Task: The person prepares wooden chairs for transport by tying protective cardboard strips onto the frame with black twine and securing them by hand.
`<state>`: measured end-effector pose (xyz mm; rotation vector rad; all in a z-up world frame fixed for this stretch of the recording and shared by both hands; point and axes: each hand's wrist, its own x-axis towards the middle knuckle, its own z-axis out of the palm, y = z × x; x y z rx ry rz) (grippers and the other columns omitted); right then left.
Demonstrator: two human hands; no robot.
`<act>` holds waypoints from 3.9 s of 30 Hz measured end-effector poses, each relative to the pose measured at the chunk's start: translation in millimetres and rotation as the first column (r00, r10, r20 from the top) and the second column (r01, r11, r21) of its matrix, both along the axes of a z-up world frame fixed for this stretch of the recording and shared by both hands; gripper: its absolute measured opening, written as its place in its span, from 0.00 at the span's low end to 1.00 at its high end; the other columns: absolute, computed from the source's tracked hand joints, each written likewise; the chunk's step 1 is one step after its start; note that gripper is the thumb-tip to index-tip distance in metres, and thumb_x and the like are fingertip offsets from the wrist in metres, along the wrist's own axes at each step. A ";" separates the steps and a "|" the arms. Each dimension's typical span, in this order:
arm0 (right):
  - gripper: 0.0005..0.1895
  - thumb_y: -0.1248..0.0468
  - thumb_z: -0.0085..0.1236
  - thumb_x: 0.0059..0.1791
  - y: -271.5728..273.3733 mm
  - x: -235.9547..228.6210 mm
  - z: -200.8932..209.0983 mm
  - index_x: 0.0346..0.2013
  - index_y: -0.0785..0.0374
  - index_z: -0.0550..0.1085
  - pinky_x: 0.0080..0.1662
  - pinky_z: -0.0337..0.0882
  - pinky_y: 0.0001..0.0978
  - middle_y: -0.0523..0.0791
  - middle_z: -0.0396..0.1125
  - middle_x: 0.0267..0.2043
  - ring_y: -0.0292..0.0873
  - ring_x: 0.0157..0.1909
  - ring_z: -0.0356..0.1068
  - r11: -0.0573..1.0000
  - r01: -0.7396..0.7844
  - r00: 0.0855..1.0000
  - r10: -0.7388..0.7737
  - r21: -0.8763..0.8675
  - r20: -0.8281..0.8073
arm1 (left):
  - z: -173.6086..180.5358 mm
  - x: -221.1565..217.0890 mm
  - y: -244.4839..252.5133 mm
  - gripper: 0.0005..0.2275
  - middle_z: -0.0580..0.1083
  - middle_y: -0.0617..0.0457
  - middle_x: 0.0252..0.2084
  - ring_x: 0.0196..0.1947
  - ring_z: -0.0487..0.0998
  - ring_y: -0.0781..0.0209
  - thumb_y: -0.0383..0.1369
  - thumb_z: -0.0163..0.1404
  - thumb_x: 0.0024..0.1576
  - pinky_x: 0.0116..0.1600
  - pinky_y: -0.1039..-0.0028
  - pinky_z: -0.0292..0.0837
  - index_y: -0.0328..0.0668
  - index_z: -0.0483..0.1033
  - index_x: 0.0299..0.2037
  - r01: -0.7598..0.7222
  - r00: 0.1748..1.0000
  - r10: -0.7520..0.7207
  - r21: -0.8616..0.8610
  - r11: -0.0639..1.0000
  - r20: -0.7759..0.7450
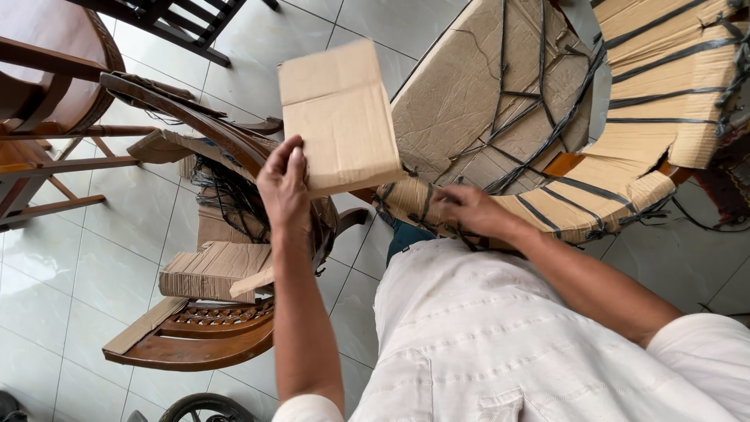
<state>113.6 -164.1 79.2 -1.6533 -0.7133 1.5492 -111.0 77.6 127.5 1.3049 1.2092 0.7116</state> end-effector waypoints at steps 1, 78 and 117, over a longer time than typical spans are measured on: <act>0.12 0.64 0.57 0.53 -9.3 8.5 3.3 0.50 0.66 0.78 0.50 0.72 0.46 0.52 0.77 0.36 0.47 0.41 0.74 1.000 0.005 1.000 -0.005 -0.003 0.002 | 7.6 4.7 6.8 0.14 0.74 0.33 0.52 0.50 0.78 0.47 0.31 0.49 0.67 0.52 0.62 0.82 0.32 0.74 0.60 0.005 1.000 -0.005 -0.003 1.000 0.002; 0.26 0.69 0.38 0.48 179.8 -26.0 -301.6 0.53 0.51 0.79 0.62 0.67 0.52 0.48 0.74 0.56 0.58 0.61 0.69 0.746 -0.526 0.818 0.575 -0.408 -0.003 | -188.4 63.6 -78.3 0.31 0.61 0.49 0.68 0.68 0.62 0.52 0.56 0.33 0.63 0.70 0.62 0.54 0.47 0.57 0.71 -0.589 0.682 0.652 -0.777 0.221 -0.332; 0.17 0.57 0.45 0.58 100.0 5.7 -10.6 0.38 0.61 0.79 0.49 0.71 0.55 0.55 0.76 0.34 0.62 0.45 0.75 0.924 -0.304 0.801 0.380 -0.233 0.464 | -133.4 -62.2 -134.6 0.16 0.75 0.59 0.51 0.45 0.80 0.49 0.39 0.44 0.69 0.46 0.61 0.80 0.41 0.75 0.30 0.216 0.872 -0.050 0.293 0.931 -0.486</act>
